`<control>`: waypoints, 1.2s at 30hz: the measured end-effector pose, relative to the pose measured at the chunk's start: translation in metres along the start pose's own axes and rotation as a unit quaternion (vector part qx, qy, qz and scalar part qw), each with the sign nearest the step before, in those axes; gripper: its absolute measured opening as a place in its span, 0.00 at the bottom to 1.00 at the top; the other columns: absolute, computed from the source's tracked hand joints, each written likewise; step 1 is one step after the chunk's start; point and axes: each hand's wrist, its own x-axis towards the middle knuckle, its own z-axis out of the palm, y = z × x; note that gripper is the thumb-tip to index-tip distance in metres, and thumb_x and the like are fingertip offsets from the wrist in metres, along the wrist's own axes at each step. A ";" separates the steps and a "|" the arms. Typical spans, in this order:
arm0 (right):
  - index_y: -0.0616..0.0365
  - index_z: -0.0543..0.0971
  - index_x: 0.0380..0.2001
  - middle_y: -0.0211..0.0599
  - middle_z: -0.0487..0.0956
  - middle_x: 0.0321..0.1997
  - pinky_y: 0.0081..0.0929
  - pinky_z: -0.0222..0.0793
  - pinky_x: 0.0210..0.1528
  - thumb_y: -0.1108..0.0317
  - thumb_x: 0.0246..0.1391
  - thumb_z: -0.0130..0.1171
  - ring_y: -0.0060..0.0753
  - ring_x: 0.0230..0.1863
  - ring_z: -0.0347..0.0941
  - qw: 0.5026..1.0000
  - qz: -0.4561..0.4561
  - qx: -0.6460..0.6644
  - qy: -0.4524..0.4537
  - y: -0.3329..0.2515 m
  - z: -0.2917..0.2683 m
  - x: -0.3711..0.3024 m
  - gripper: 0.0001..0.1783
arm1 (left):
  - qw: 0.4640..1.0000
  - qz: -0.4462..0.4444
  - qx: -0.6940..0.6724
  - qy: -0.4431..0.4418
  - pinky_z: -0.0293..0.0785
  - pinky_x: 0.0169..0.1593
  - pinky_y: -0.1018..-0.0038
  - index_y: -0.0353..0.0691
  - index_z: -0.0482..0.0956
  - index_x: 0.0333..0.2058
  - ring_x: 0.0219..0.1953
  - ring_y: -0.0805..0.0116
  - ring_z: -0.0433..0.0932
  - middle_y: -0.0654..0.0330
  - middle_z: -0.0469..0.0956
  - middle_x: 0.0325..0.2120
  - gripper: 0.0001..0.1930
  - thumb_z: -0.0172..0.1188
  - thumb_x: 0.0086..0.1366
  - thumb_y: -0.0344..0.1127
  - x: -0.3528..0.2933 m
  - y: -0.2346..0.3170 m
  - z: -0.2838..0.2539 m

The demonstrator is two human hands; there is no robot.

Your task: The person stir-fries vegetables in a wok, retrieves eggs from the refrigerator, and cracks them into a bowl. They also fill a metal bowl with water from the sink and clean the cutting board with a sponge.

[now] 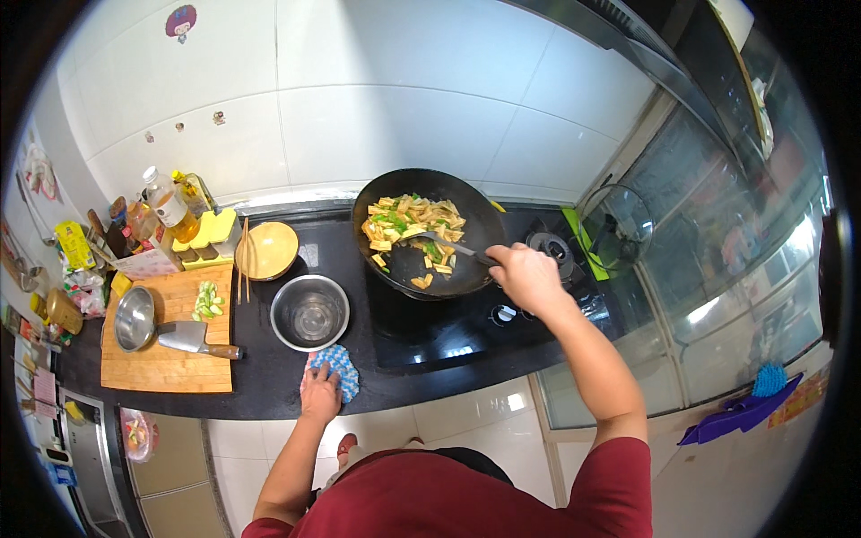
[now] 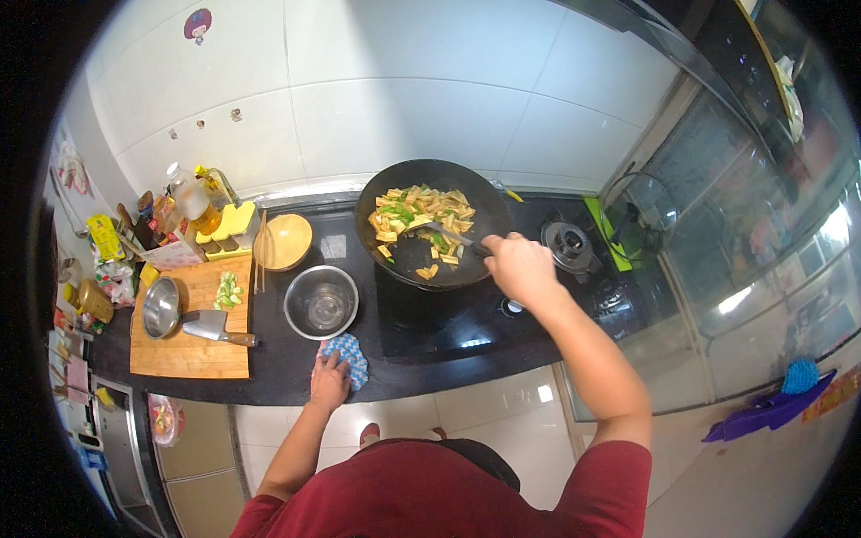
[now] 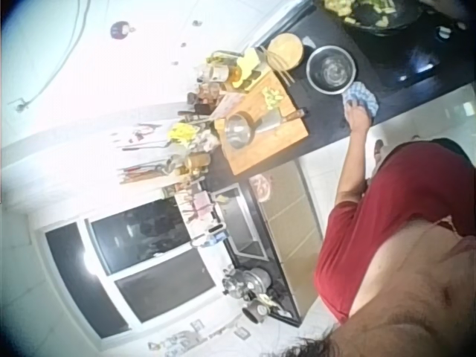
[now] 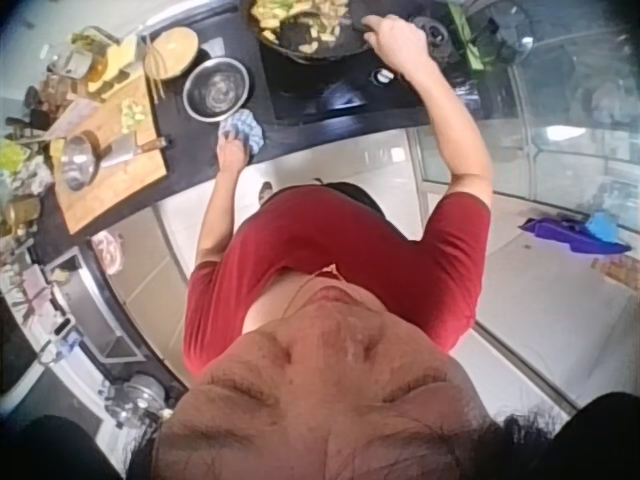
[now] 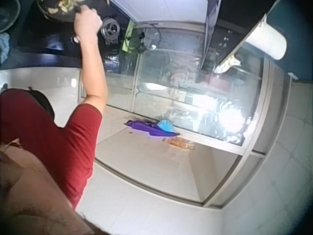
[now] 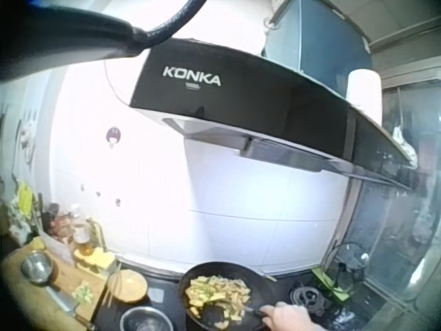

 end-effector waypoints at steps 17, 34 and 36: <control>0.56 0.77 0.49 0.35 0.77 0.21 0.17 0.53 0.09 0.64 0.63 0.49 0.16 0.09 0.58 0.811 0.236 0.517 -0.136 0.080 0.038 0.083 0.14 | 0.999 -0.024 0.005 -0.022 0.66 0.60 0.54 0.46 0.80 0.49 0.58 0.50 0.64 0.55 0.66 0.61 0.24 0.67 0.51 0.37 -0.003 0.001 -0.005; 0.53 0.82 0.44 0.44 0.83 0.35 0.37 0.73 0.42 0.65 0.51 0.60 0.47 0.38 0.80 0.998 -0.007 0.068 -0.013 0.029 -0.077 -0.017 0.16 | 1.000 0.000 -0.007 -0.007 0.68 0.58 0.57 0.45 0.79 0.49 0.58 0.49 0.64 0.53 0.67 0.61 0.23 0.65 0.51 0.35 -0.003 -0.001 -0.004; 0.53 0.82 0.43 0.44 0.83 0.34 0.38 0.74 0.41 0.64 0.50 0.61 0.48 0.37 0.79 0.998 -0.012 0.050 -0.023 0.029 -0.088 -0.026 0.16 | 1.000 0.000 -0.004 -0.012 0.68 0.58 0.56 0.45 0.79 0.48 0.59 0.48 0.64 0.53 0.66 0.61 0.22 0.65 0.52 0.35 -0.003 -0.002 -0.006</control>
